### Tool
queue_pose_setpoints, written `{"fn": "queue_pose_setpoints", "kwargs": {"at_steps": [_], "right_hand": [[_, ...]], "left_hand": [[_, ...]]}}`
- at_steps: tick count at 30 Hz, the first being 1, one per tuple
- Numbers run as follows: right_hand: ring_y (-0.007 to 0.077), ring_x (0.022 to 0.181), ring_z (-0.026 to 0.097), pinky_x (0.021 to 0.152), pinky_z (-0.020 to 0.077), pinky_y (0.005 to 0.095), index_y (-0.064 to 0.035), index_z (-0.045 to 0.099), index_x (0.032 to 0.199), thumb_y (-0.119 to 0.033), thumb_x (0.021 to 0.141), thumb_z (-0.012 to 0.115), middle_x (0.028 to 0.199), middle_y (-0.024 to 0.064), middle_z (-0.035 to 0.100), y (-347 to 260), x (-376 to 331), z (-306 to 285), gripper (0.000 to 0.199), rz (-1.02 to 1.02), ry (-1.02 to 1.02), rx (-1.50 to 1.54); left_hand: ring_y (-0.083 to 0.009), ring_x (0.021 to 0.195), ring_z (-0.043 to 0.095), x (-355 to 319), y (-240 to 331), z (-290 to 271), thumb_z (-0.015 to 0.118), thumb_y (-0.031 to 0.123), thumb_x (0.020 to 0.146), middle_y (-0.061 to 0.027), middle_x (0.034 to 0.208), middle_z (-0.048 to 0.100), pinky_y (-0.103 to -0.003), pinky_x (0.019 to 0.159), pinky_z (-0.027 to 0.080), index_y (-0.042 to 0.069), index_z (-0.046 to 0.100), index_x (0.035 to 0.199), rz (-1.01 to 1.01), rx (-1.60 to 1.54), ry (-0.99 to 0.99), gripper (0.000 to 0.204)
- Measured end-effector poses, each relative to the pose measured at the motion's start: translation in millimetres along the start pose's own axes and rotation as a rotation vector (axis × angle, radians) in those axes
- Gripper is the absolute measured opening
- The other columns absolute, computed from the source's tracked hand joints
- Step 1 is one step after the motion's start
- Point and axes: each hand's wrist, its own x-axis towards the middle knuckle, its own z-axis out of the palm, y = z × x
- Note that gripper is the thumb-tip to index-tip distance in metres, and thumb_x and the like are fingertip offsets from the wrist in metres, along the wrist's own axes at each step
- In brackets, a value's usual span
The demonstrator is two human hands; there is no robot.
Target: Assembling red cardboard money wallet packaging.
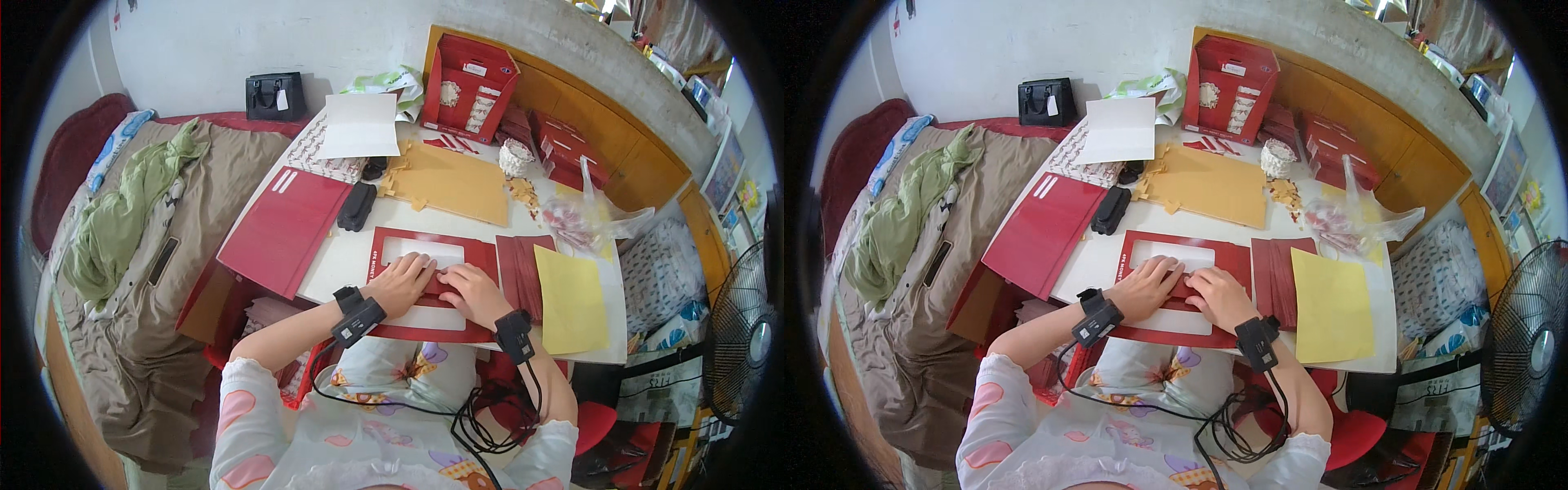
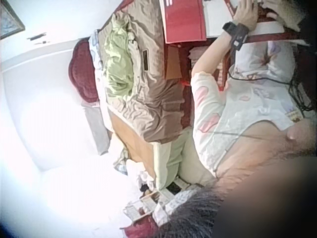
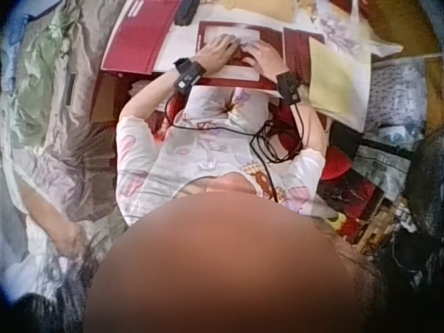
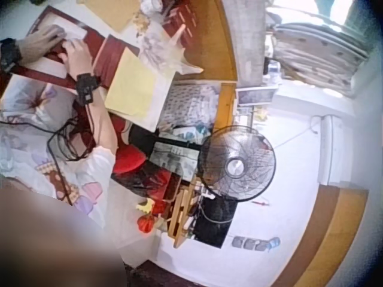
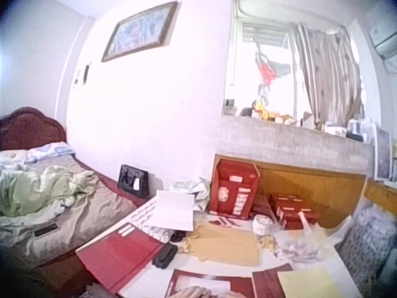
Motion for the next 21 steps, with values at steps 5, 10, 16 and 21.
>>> {"fn": "queue_pose_setpoints", "kwargs": {"at_steps": [5,10,16,21], "right_hand": [[0.0304,0.102,0.056,0.087,0.0464,0.0389,-0.0024,0.062,0.098,-0.013,0.073,0.072,0.109,0.0113,0.059,1,-2,2,0.029,0.038,0.078,0.062],[0.0308,0.104,0.056,0.089,0.046,0.0395,-0.0026,0.063,0.1,-0.012,0.073,0.072,0.112,0.0119,0.059,0,-4,4,0.03,0.038,0.099,0.084],[0.0296,0.101,0.059,0.09,0.0461,0.0384,-0.0029,0.066,0.098,-0.016,0.081,0.067,0.105,0.0114,0.064,2,-9,13,0.022,0.044,0.211,0.107],[0.0289,0.094,0.059,0.083,0.0464,0.0386,-0.0037,0.065,0.092,-0.011,0.079,0.067,0.101,0.0099,0.063,1,-2,13,0.016,0.03,0.235,0.149]], "left_hand": [[-0.0388,0.134,0.029,0,-2,2,0.05,0.035,0.09,-0.0282,0.138,0.034,-0.049,0.11,0.022,-0.011,0.03,0.135,0.072,0.018,0.057,0.067],[-0.039,0.136,0.026,0,-5,7,0.047,0.037,0.091,-0.0302,0.142,0.029,-0.049,0.111,0.02,-0.012,0.026,0.137,0.075,-0.002,0.037,0.071],[-0.0398,0.135,0.026,-1,-1,4,0.045,0.037,0.092,-0.0315,0.141,0.03,-0.049,0.111,0.02,-0.013,0.026,0.137,0.079,-0.026,0.029,0.07],[-0.0389,0.134,0.029,-3,-19,10,0.045,0.025,0.094,-0.0287,0.14,0.033,-0.045,0.112,0.022,-0.009,0.031,0.135,0.061,-0.265,0.039,0.055]]}}
